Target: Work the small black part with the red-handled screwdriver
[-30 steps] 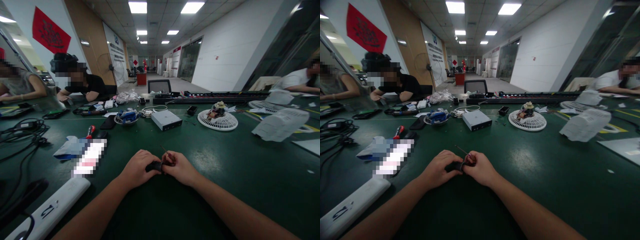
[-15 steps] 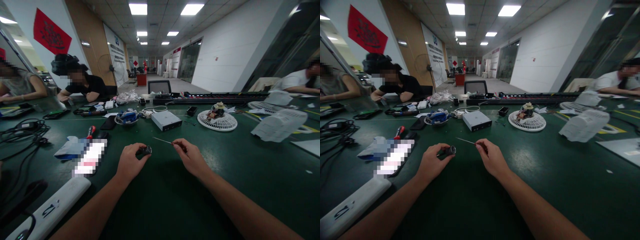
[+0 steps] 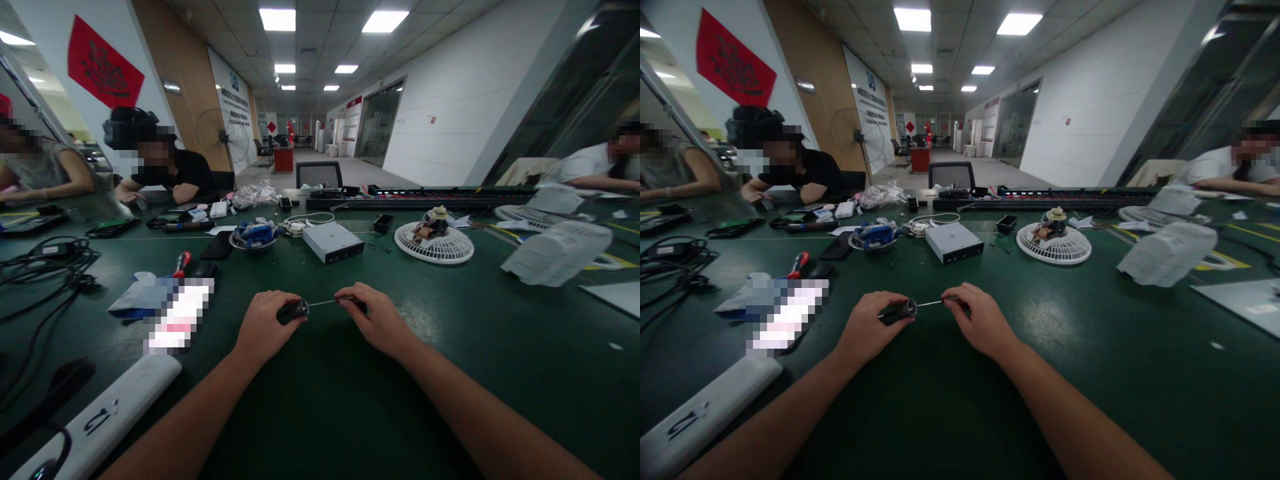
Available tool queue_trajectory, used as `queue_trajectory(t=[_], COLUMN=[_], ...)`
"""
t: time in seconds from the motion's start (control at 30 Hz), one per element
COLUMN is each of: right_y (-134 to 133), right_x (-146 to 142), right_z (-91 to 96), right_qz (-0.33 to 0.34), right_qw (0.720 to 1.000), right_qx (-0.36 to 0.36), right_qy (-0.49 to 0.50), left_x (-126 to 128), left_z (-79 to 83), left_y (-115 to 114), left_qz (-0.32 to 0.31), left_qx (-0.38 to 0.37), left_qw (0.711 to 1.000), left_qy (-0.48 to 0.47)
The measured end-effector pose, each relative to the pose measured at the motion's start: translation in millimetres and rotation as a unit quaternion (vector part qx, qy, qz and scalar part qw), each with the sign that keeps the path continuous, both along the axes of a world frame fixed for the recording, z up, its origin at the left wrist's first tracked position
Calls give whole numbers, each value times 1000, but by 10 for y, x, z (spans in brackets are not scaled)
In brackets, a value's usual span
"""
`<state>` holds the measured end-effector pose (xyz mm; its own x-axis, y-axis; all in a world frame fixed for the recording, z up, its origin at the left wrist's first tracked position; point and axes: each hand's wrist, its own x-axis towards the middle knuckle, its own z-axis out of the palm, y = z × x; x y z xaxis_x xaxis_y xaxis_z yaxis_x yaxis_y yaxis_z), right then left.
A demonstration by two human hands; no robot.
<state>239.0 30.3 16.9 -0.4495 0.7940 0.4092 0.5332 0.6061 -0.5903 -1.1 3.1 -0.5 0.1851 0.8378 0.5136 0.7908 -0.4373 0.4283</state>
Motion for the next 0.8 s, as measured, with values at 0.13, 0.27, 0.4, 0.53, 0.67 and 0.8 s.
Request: queue_trajectory(t=[0.13, 0.27, 0.4, 0.53, 0.67, 0.8], right_y=[-19, -25, -44, -66, -61, -55], right_x=[7, -13, -31, -41, -40, -32], right_z=[11, 5, 27, 54, 60, 58], right_qz=[12, -17, -37, -19, -42, -22], right_qw=[1000, 1000, 999, 999, 998, 998], right_qx=[-12, -15, -11, -41, -37, -56], right_qy=[14, 16, -1, 6, -6, -4], left_x=[4, 3, 2, 7, 10, 9], left_z=[9, 10, 9, 19, 25, 20], left_y=[-7, -5, -4, -14, -20, -18], left_qz=[-12, -26, -15, -25, -36, -35], left_qx=[2, 1, -1, -6, -10, -13], left_qw=[1000, 1000, 1000, 1000, 999, 999], left_qy=[5, 12, 10, 10, 12, 10])
